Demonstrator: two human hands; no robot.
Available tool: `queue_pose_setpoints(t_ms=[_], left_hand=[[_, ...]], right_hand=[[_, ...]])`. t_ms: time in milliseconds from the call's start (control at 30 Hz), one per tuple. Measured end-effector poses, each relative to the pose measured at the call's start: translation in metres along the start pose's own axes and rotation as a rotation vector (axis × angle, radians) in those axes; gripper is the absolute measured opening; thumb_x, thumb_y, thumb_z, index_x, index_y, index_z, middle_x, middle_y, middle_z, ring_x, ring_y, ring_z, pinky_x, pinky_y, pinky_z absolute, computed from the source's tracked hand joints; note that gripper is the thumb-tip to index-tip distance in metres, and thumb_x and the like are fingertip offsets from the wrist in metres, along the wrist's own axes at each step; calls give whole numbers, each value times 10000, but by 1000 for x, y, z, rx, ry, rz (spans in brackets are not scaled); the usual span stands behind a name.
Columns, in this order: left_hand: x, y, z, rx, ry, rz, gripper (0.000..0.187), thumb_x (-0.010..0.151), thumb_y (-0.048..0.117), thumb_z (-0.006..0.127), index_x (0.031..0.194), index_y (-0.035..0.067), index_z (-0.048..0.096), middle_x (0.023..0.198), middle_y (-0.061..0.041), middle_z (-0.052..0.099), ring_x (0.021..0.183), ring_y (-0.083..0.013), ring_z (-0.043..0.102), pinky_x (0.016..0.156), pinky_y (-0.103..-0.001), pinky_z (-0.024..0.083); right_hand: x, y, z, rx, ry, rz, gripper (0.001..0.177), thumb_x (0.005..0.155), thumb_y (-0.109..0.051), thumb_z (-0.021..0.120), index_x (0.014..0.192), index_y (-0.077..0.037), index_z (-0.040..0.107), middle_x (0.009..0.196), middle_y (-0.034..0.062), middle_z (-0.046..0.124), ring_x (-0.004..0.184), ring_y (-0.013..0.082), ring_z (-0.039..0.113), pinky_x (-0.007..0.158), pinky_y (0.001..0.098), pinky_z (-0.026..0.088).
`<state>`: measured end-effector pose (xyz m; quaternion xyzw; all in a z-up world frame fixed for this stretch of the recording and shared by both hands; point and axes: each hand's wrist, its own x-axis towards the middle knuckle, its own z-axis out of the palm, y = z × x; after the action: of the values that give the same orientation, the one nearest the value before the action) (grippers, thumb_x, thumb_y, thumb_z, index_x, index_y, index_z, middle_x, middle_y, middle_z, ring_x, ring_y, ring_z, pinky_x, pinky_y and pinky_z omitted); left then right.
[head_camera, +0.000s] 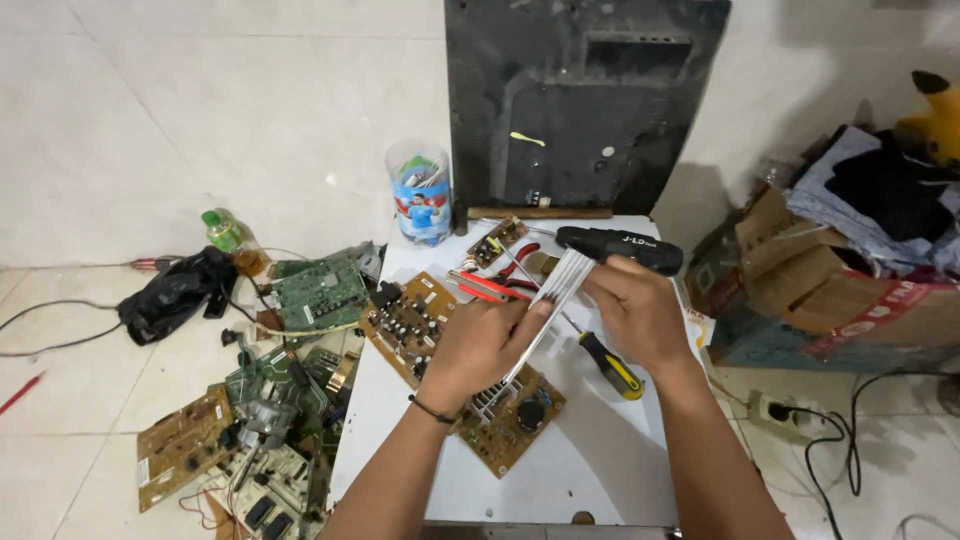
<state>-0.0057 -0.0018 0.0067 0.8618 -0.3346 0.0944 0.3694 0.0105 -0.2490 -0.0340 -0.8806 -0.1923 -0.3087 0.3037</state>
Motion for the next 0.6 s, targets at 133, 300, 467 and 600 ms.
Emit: queue_pose_setpoints(t_ms=[133,300,467,600], left_hand=[[2,1,4,63,-6,41,448,1049,374,438,826,59,667,597,-237,665,692,-477,696,599,-535,533],[3,1,6,153,-57,91,431,1045,385,422,1049,61,706,576,-187,680,640,-424,716,592,-505,541],[2,-5,8,117,-85,82,392,1042,387,439,979,97,695,556,-183,665,649,-421,714,590,-479,548],[5,-7,5,85,-107,98,394,1041,379,469,955,76,705,532,-188,647,625,-430,692,567,-473,544]], right_hand=[[0,-16,-5,8,119,24,173,1016,-93,658,985,-162,813,792,61,727,746,273,718,698,330,567],[1,-20,-6,-42,190,7,202,981,-30,663,1060,-145,808,754,105,667,713,314,693,664,367,567],[6,-28,-14,-34,192,22,164,979,-38,677,1016,-149,791,756,64,659,722,292,690,669,348,560],[6,-32,-18,-26,211,31,167,1019,-40,654,1024,-137,790,758,26,645,694,242,671,670,313,546]])
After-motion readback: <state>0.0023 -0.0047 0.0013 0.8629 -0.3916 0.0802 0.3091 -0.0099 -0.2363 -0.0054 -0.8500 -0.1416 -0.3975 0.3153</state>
